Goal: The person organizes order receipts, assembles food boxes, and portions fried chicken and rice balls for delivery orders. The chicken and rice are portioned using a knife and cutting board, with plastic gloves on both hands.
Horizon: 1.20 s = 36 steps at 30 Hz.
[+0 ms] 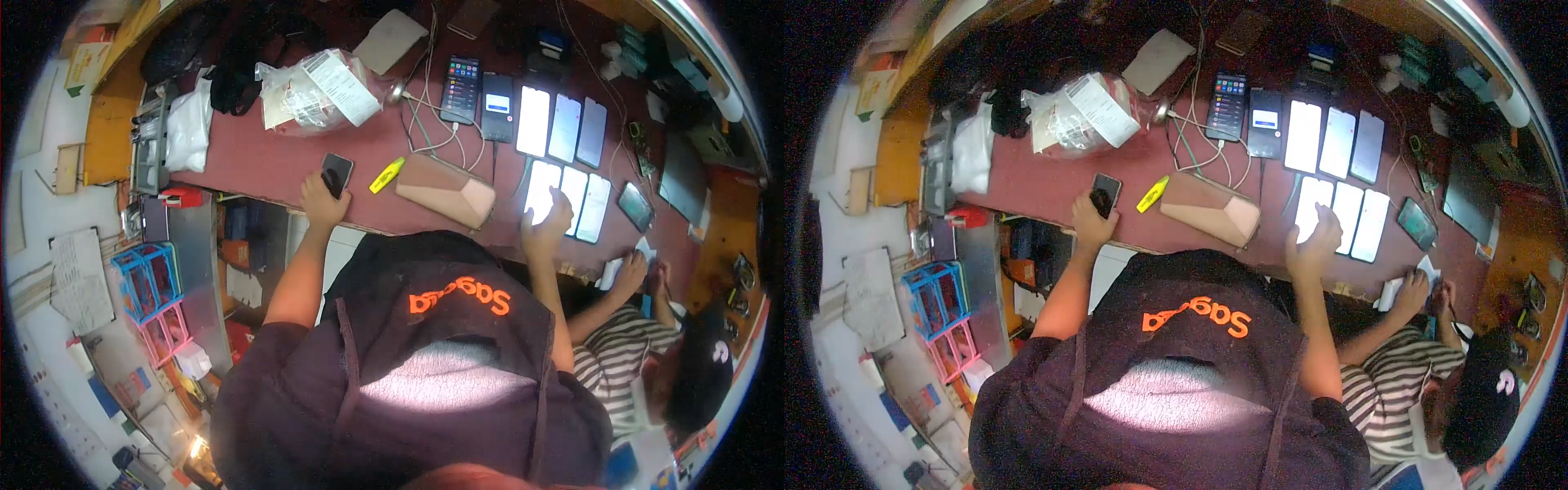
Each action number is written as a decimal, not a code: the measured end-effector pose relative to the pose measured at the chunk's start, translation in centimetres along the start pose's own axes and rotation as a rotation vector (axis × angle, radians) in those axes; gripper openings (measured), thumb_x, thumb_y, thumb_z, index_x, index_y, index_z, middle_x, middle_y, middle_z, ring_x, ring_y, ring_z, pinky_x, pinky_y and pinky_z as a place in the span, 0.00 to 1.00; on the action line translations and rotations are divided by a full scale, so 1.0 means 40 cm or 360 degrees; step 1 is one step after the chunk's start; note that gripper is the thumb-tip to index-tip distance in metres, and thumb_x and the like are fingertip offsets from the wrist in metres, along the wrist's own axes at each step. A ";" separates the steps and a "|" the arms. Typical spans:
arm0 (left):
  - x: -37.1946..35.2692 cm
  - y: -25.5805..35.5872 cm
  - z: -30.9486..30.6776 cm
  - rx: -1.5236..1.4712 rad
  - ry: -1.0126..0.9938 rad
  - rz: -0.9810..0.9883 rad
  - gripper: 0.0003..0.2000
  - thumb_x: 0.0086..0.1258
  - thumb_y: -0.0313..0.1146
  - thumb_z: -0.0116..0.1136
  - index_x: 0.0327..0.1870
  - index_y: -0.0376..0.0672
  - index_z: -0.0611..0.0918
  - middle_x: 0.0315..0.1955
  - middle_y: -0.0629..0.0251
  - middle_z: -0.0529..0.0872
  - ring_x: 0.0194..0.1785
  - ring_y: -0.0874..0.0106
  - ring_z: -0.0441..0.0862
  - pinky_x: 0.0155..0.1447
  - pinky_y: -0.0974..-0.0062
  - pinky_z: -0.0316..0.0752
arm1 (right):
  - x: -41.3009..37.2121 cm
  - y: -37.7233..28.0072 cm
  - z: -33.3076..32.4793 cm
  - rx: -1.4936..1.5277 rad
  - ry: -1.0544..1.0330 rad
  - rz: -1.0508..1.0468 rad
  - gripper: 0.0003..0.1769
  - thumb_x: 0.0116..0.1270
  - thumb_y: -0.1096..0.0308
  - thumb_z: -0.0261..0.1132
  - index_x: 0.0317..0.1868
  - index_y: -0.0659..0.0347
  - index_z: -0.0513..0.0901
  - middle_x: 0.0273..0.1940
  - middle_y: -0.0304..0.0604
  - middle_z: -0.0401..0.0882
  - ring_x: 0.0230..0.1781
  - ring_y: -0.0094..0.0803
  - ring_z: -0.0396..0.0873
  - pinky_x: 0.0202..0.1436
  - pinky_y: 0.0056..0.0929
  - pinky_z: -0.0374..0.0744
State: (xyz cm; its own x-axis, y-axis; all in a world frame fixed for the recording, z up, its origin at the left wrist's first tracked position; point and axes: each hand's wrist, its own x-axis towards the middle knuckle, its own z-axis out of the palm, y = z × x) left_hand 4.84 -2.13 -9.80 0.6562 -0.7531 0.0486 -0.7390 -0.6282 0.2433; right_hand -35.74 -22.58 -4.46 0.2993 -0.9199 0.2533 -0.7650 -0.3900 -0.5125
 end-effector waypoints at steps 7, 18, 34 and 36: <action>0.014 -0.026 -0.055 -0.0105 -0.0058 0.0178 0.47 0.46 0.45 0.72 0.68 0.34 0.62 0.51 0.46 0.75 0.55 0.48 0.72 0.57 0.52 0.69 | -0.090 -0.121 0.003 -0.0028 -0.0019 -0.0021 0.33 0.55 0.72 0.64 0.63 0.65 0.68 0.57 0.56 0.70 0.61 0.53 0.65 0.65 0.49 0.62; 0.037 0.105 -0.389 -0.0748 0.0311 0.0667 0.51 0.40 0.38 0.79 0.67 0.33 0.61 0.51 0.49 0.77 0.49 0.51 0.76 0.53 0.56 0.73 | -0.149 -0.275 0.027 -0.0061 0.0043 0.0023 0.31 0.56 0.73 0.64 0.62 0.67 0.68 0.56 0.57 0.70 0.60 0.54 0.66 0.65 0.47 0.63; 0.083 0.140 -0.717 -0.1310 0.0647 0.1337 0.60 0.47 0.40 0.81 0.72 0.40 0.42 0.57 0.37 0.71 0.54 0.54 0.80 0.53 0.64 0.82 | -0.174 -0.399 0.090 0.0090 -0.0136 -0.0051 0.33 0.53 0.76 0.64 0.63 0.62 0.68 0.56 0.57 0.67 0.59 0.54 0.66 0.64 0.46 0.65; 0.087 0.126 -0.736 -0.1136 0.0625 0.1354 0.59 0.48 0.41 0.81 0.71 0.40 0.43 0.57 0.38 0.71 0.55 0.54 0.79 0.56 0.63 0.80 | -0.180 -0.399 0.101 0.0108 -0.0159 -0.0072 0.33 0.53 0.77 0.64 0.63 0.62 0.68 0.56 0.57 0.67 0.59 0.54 0.66 0.64 0.45 0.65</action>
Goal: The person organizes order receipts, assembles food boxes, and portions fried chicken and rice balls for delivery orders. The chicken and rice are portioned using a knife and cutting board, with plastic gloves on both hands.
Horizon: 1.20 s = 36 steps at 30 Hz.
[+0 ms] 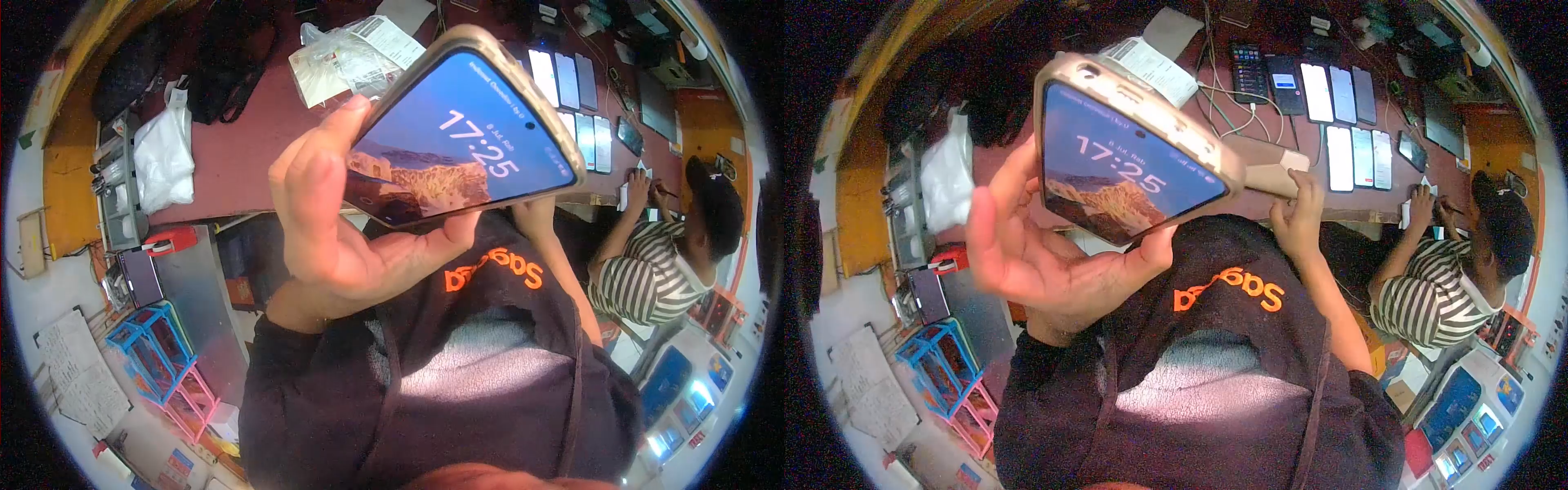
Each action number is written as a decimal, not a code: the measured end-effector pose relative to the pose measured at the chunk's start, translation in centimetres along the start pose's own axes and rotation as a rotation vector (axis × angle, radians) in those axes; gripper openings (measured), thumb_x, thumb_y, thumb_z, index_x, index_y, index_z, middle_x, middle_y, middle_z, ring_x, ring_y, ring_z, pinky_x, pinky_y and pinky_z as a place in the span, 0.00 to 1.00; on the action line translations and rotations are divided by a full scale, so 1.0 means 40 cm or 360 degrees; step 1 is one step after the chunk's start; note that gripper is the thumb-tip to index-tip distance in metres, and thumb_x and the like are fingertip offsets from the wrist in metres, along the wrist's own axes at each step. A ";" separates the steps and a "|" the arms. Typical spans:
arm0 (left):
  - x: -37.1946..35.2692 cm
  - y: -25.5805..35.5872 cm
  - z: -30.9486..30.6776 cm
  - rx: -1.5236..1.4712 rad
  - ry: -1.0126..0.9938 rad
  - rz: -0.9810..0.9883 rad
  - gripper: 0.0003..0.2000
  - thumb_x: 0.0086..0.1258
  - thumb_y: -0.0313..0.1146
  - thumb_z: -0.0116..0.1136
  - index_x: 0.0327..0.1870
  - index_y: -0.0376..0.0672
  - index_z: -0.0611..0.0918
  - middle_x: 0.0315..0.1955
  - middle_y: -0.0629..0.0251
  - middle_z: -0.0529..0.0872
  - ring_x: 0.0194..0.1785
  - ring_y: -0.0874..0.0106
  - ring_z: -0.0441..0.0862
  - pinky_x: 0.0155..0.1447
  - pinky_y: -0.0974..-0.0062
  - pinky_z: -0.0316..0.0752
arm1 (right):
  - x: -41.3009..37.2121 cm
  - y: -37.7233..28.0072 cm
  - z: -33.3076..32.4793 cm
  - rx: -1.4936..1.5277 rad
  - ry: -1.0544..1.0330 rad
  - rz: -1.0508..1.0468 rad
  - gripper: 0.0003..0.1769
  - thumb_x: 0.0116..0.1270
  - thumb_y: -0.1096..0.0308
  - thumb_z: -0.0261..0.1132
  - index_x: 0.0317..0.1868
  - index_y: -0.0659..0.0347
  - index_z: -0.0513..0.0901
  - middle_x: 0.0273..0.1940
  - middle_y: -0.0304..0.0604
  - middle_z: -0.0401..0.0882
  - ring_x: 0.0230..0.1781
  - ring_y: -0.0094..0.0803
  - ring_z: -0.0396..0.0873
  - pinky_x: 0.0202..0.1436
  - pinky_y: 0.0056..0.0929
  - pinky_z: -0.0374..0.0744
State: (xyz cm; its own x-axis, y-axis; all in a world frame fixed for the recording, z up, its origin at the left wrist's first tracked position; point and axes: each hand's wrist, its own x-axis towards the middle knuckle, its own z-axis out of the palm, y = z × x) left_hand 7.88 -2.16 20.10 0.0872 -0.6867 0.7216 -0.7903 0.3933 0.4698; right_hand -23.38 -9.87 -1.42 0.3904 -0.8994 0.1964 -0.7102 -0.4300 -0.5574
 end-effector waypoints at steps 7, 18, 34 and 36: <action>-0.086 -0.072 0.064 -0.0071 -0.0042 -0.0325 0.51 0.43 0.38 0.81 0.67 0.36 0.59 0.55 0.48 0.74 0.56 0.56 0.76 0.61 0.61 0.71 | 0.018 -0.096 -0.048 -0.0010 -0.0009 0.0037 0.34 0.49 0.77 0.66 0.61 0.62 0.69 0.56 0.56 0.68 0.59 0.52 0.67 0.65 0.44 0.66; -0.451 -0.245 0.238 0.0621 -0.1002 -0.1361 0.50 0.43 0.43 0.77 0.68 0.33 0.62 0.55 0.44 0.76 0.59 0.47 0.73 0.62 0.54 0.71 | 0.148 -0.161 -0.030 0.0282 -0.0078 -0.0339 0.31 0.52 0.73 0.66 0.59 0.61 0.71 0.56 0.56 0.69 0.60 0.55 0.68 0.64 0.45 0.68; -0.618 -0.144 0.214 0.1004 -0.0415 -0.1172 0.35 0.56 0.46 0.69 0.61 0.33 0.72 0.53 0.43 0.77 0.58 0.47 0.73 0.63 0.52 0.66 | 0.380 0.334 -0.063 0.0355 0.0169 -0.0069 0.27 0.55 0.76 0.65 0.58 0.62 0.72 0.51 0.52 0.72 0.56 0.49 0.72 0.59 0.41 0.73; -0.863 -0.095 0.208 0.1483 -0.0331 -0.1178 0.31 0.60 0.42 0.66 0.61 0.33 0.72 0.53 0.43 0.77 0.59 0.48 0.73 0.63 0.52 0.66 | 0.468 0.414 -0.034 0.0413 0.0190 -0.0065 0.26 0.56 0.76 0.65 0.57 0.62 0.73 0.51 0.52 0.73 0.56 0.48 0.73 0.58 0.40 0.74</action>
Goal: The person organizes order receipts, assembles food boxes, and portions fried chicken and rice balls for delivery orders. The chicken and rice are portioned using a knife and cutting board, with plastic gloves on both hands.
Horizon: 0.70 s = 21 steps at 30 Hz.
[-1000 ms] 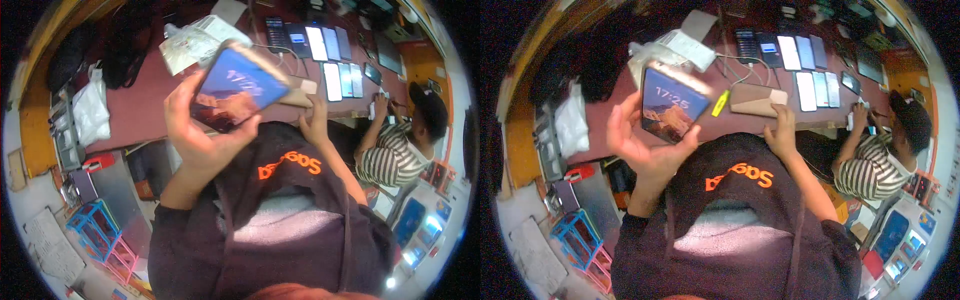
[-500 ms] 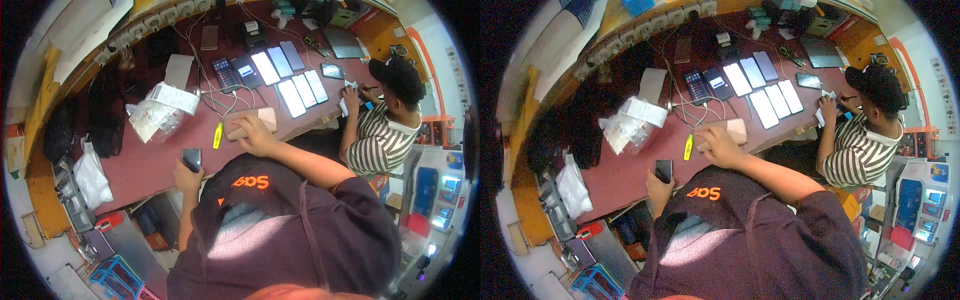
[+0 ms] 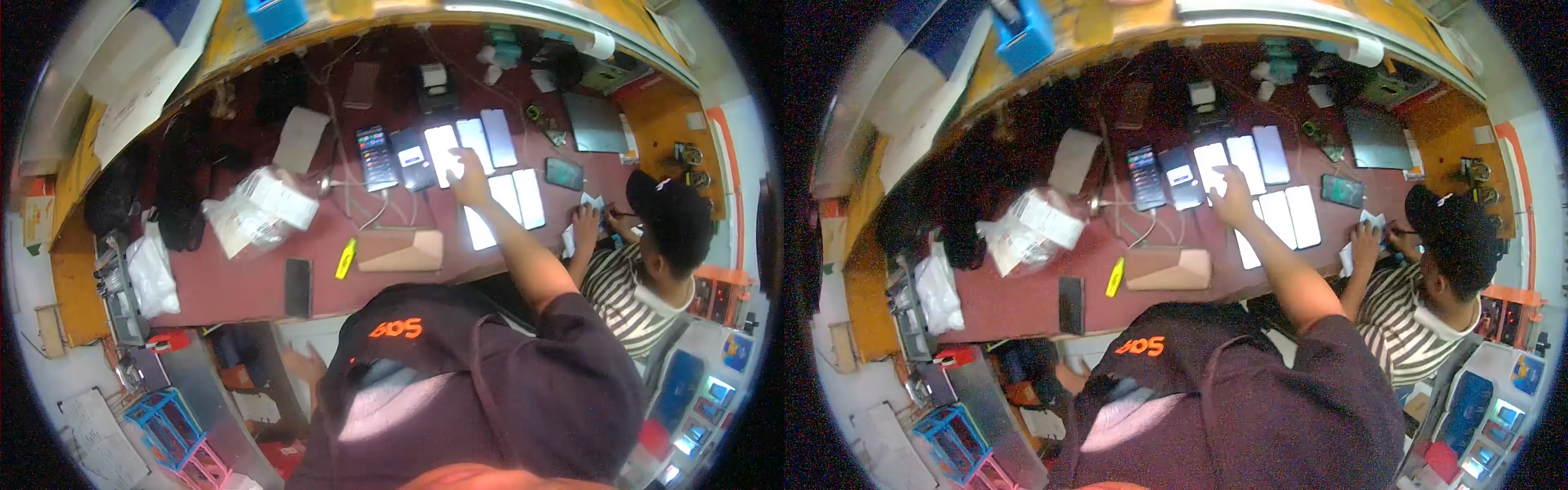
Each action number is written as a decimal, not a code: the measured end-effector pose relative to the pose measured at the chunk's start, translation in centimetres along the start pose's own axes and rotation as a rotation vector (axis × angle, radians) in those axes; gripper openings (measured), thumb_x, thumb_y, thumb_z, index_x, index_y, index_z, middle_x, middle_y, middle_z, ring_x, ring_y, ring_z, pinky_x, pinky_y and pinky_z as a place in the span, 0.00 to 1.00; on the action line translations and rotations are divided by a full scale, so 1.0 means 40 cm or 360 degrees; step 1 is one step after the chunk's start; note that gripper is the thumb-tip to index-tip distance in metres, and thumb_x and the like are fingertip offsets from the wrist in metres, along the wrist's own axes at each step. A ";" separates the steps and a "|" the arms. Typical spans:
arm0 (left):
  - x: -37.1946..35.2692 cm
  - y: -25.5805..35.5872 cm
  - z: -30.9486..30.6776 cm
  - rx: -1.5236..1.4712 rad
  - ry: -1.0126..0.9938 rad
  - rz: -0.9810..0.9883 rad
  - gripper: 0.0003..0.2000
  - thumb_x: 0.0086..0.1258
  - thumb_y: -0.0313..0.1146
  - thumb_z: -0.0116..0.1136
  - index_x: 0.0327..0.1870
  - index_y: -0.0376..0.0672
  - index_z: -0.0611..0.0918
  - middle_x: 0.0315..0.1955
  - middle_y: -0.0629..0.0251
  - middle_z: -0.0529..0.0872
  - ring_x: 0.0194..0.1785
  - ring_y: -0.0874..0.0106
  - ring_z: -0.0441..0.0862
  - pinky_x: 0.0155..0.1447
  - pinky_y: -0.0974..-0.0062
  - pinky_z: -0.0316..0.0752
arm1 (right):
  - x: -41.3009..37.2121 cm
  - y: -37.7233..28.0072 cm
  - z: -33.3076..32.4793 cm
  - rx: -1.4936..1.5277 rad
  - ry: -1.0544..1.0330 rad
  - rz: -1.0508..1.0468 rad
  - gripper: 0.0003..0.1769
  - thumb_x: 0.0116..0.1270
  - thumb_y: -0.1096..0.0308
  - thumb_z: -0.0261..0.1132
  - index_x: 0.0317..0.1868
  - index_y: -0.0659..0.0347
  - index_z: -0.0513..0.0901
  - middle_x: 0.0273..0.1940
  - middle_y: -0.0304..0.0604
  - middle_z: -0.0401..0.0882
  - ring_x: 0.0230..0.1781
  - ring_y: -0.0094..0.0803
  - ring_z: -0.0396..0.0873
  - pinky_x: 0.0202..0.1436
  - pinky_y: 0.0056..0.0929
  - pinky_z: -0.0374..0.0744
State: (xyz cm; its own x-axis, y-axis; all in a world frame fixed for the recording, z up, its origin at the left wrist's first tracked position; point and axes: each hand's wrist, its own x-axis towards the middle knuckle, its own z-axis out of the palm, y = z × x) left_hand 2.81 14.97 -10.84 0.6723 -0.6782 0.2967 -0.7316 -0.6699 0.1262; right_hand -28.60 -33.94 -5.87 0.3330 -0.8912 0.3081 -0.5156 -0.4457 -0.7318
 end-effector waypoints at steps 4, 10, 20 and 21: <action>-0.368 -0.140 0.130 0.0170 -0.0974 -0.0269 0.19 0.63 0.39 0.62 0.50 0.34 0.80 0.45 0.46 0.83 0.51 0.51 0.80 0.55 0.54 0.74 | 0.217 0.119 0.000 -0.0252 -0.0057 -0.0120 0.27 0.58 0.69 0.65 0.60 0.63 0.74 0.56 0.55 0.76 0.55 0.49 0.75 0.59 0.43 0.75; -0.447 -0.040 0.068 0.0132 -0.1485 -0.0422 0.18 0.64 0.39 0.61 0.48 0.34 0.81 0.43 0.47 0.83 0.49 0.52 0.81 0.53 0.54 0.75 | 0.480 0.153 0.013 -0.0464 -0.0313 0.0362 0.31 0.58 0.69 0.64 0.63 0.64 0.71 0.60 0.58 0.73 0.66 0.53 0.67 0.67 0.48 0.67; -0.489 0.014 0.014 0.0088 -0.1561 -0.0508 0.16 0.64 0.40 0.60 0.44 0.35 0.82 0.39 0.48 0.84 0.46 0.53 0.82 0.50 0.56 0.76 | 0.692 0.365 0.045 0.0175 -0.0753 -0.0146 0.26 0.53 0.67 0.74 0.54 0.58 0.81 0.53 0.50 0.81 0.55 0.42 0.78 0.61 0.43 0.76; -0.491 0.016 0.011 0.0097 -0.1576 -0.0511 0.15 0.64 0.40 0.60 0.44 0.36 0.82 0.39 0.49 0.84 0.45 0.53 0.82 0.49 0.56 0.76 | 0.701 0.364 0.046 0.0069 -0.0610 -0.0205 0.25 0.54 0.67 0.74 0.54 0.57 0.81 0.52 0.49 0.82 0.54 0.41 0.79 0.60 0.42 0.76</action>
State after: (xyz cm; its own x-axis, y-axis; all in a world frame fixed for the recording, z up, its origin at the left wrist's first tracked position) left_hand -10.80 27.73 -17.02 0.6463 -0.3914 -0.6551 -0.5135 -0.8581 0.0060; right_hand -25.32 -65.24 -9.00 0.6671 -0.7284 0.1563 -0.4194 -0.5406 -0.7293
